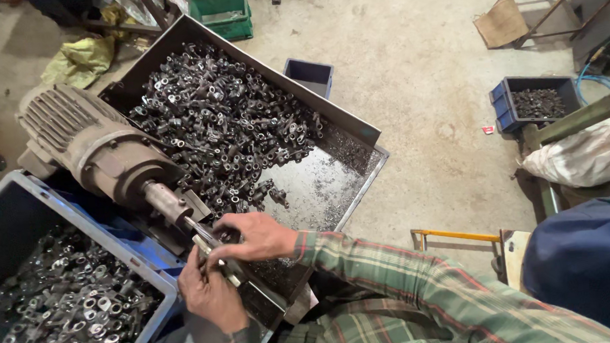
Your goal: The person repeatedly picks small metal parts from a bin, holds each against a rotating grinding wheel, and returns the part to the bin. The cycle continues throughout the clip with no other objects or tools handled.
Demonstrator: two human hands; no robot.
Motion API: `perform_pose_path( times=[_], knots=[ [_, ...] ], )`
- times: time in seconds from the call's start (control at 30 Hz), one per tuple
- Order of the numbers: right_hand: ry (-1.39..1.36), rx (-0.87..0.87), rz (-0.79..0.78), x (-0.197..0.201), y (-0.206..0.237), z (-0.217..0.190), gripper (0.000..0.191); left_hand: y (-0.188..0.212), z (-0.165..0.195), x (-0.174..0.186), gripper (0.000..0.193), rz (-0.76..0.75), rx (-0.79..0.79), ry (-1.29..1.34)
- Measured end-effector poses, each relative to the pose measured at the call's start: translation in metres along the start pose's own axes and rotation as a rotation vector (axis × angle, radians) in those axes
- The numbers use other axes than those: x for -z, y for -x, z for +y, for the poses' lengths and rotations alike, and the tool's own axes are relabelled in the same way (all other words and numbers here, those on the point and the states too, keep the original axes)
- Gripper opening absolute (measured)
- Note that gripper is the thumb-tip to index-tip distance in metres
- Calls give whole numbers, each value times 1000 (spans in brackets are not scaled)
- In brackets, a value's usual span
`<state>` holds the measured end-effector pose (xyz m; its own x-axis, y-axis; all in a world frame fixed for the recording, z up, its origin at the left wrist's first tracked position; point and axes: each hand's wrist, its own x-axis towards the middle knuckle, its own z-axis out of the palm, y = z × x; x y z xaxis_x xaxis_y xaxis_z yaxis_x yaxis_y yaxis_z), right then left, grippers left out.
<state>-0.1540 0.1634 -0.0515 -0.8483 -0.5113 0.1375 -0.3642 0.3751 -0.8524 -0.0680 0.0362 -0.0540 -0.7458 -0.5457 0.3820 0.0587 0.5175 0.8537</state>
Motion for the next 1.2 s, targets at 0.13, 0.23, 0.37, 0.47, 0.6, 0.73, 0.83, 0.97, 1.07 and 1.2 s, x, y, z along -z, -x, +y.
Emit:
perform_pose_path(
  times=[0.13, 0.23, 0.37, 0.47, 0.6, 0.73, 0.83, 0.97, 1.07, 1.2],
  knots=[
    [196, -205, -15, -17, -23, -11, 55, -3, -3, 1, 24, -15, -35, 15],
    [185, -141, 83, -34, -29, -3, 43, -4, -9, 2, 19, -17, -44, -40],
    [135, -82, 121, -51, -29, 21, 36, -3, -14, 3, 17, -30, -39, -33],
    [168, 26, 153, -60, -28, 37, 41, -5, -14, 4, 17, -38, -68, -72],
    [-375, -345, 79, -70, -29, 44, 60, -8, -11, 4, 16, -23, -95, -71],
    [-833, -353, 56, -72, -29, 41, 62, -9, -7, 4, 16, -27, -100, -131],
    [-406, -331, 61, -59, -30, 31, 64, -7, -3, 4, 18, -50, -84, -161],
    [-66, -225, 90, -40, -31, 15, 63, 6, 6, -3, 25, -50, -118, -150],
    [-160, -259, 91, -35, -30, 8, 63, 13, 7, -11, 34, 12, -208, -189],
    [-331, -284, 59, -34, -27, 11, 61, 6, -2, -13, 33, 81, -376, -262]
  ],
)
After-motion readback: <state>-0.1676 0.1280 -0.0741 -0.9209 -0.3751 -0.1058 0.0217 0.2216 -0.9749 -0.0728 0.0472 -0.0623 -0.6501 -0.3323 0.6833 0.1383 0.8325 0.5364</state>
